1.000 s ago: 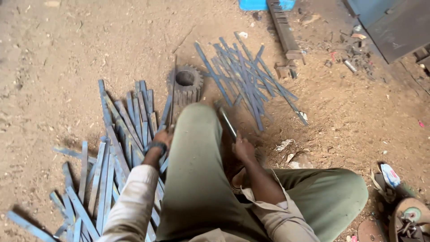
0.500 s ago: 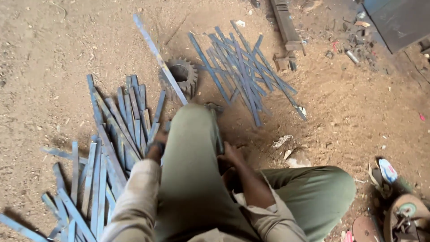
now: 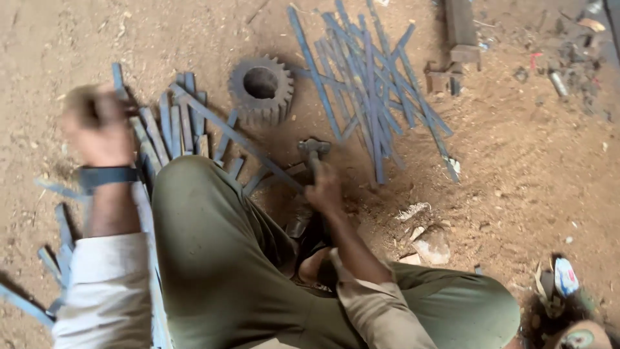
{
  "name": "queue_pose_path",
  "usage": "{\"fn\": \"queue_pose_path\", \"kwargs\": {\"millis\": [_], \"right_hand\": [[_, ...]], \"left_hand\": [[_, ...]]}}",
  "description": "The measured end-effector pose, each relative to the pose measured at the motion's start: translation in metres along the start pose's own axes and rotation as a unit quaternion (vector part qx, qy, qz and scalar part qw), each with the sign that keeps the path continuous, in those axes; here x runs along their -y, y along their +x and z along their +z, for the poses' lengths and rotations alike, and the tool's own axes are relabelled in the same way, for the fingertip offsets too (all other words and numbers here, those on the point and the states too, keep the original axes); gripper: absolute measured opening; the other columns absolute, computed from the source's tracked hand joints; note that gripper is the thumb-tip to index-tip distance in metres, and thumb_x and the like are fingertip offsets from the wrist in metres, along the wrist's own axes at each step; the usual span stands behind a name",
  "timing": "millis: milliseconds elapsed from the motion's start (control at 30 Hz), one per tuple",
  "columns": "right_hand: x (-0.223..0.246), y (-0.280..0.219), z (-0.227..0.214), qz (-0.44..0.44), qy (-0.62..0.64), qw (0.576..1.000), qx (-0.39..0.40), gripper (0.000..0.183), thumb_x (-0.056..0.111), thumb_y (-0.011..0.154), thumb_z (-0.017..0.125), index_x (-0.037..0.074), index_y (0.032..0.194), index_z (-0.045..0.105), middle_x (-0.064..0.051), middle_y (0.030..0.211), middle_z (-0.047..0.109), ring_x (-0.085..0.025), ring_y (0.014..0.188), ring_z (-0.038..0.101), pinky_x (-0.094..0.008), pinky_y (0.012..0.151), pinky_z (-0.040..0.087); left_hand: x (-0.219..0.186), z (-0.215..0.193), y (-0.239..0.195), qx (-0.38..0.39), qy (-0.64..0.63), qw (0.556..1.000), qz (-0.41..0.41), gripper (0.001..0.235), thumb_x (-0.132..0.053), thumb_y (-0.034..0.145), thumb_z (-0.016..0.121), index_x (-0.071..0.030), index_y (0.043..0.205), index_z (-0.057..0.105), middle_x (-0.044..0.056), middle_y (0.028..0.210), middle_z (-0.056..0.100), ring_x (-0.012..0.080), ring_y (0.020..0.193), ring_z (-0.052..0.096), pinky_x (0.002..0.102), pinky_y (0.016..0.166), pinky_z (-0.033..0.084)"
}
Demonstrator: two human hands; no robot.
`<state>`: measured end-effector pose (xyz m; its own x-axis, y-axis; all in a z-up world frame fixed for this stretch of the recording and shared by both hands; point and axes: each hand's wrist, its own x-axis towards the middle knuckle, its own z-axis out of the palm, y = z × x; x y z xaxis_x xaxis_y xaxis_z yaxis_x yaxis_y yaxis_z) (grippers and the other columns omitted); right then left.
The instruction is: The person sits on the ground and repeatedly strikes metal rods with a hammer. They pick up rods from a pile, place them on a gear-like object, and hit them before moving them to another pile.
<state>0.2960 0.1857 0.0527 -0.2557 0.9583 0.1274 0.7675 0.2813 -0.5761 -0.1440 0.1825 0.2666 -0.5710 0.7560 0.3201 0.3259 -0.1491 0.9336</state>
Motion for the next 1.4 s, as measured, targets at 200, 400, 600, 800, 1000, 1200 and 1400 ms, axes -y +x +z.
{"fn": "queue_pose_path", "kwargs": {"millis": [200,400,600,800,1000,1200,1400], "right_hand": [[0.005,-0.018,0.104,0.018,-0.103,0.985,0.138,0.065,0.014,0.087,0.063,0.003,0.149,0.045,-0.026,0.147,0.046,-0.046,0.131,0.044,-0.061,0.101,0.038],[-0.005,-0.007,0.096,0.123,-0.045,0.976,0.175,0.043,0.016,0.089,0.058,0.008,0.131,0.061,-0.025,0.124,0.065,-0.046,0.112,0.062,-0.055,0.093,0.051],[0.037,0.008,0.049,0.125,0.004,0.976,0.175,0.053,0.050,0.089,0.071,0.001,0.109,0.065,-0.028,0.101,0.070,-0.047,0.097,0.065,-0.057,0.083,0.051],[0.050,-0.008,0.031,0.129,-0.076,0.979,0.142,0.057,0.060,0.094,0.060,0.004,0.101,0.064,-0.028,0.090,0.069,-0.046,0.086,0.068,-0.058,0.076,0.053],[0.070,0.004,-0.023,0.129,-0.101,0.986,0.026,0.048,0.049,0.111,0.047,0.008,0.098,0.068,-0.023,0.086,0.072,-0.043,0.081,0.070,-0.056,0.076,0.053],[0.124,0.031,-0.128,0.116,0.035,0.988,-0.091,0.034,0.034,0.090,0.070,0.010,0.115,0.070,-0.016,0.092,0.077,-0.034,0.084,0.074,-0.044,0.076,0.057],[0.154,0.026,-0.123,-0.160,0.165,0.958,-0.174,0.038,0.009,0.091,0.071,0.002,0.128,0.066,-0.026,0.134,0.059,-0.037,0.121,0.060,-0.038,0.092,0.057]], "left_hand": [[-0.088,0.106,-0.097,0.190,0.205,0.952,0.122,0.008,-0.018,0.094,0.065,-0.014,0.096,0.072,0.014,0.086,0.076,0.0299,0.070,0.074,0.043,0.064,0.060],[-0.094,0.128,-0.119,0.360,0.300,0.880,0.077,0.028,-0.035,0.092,0.070,-0.008,0.099,0.069,0.022,0.084,0.073,0.0435,0.076,0.071,0.053,0.067,0.057],[-0.096,0.144,-0.117,0.364,0.355,0.861,-0.017,0.039,-0.041,0.094,0.067,-0.006,0.113,0.067,0.027,0.085,0.072,0.0461,0.083,0.071,0.054,0.075,0.057],[-0.107,0.162,-0.125,0.445,0.376,0.812,-0.019,0.050,-0.045,0.094,0.064,-0.004,0.122,0.062,0.030,0.095,0.071,0.0483,0.091,0.070,0.054,0.080,0.058],[-0.112,0.166,-0.137,0.429,0.365,0.826,0.001,0.050,-0.050,0.094,0.063,-0.008,0.121,0.066,0.029,0.100,0.072,0.0476,0.096,0.070,0.054,0.085,0.057],[-0.049,0.208,-0.137,0.277,0.292,0.907,-0.127,0.085,-0.059,0.089,0.070,0.010,0.132,0.048,0.036,0.108,0.066,0.0503,0.100,0.066,0.055,0.087,0.054],[0.029,0.260,-0.145,0.101,0.034,0.971,-0.212,0.068,-0.050,0.093,0.068,0.007,0.128,0.056,0.031,0.109,0.073,0.0442,0.103,0.072,0.048,0.092,0.055]]}}
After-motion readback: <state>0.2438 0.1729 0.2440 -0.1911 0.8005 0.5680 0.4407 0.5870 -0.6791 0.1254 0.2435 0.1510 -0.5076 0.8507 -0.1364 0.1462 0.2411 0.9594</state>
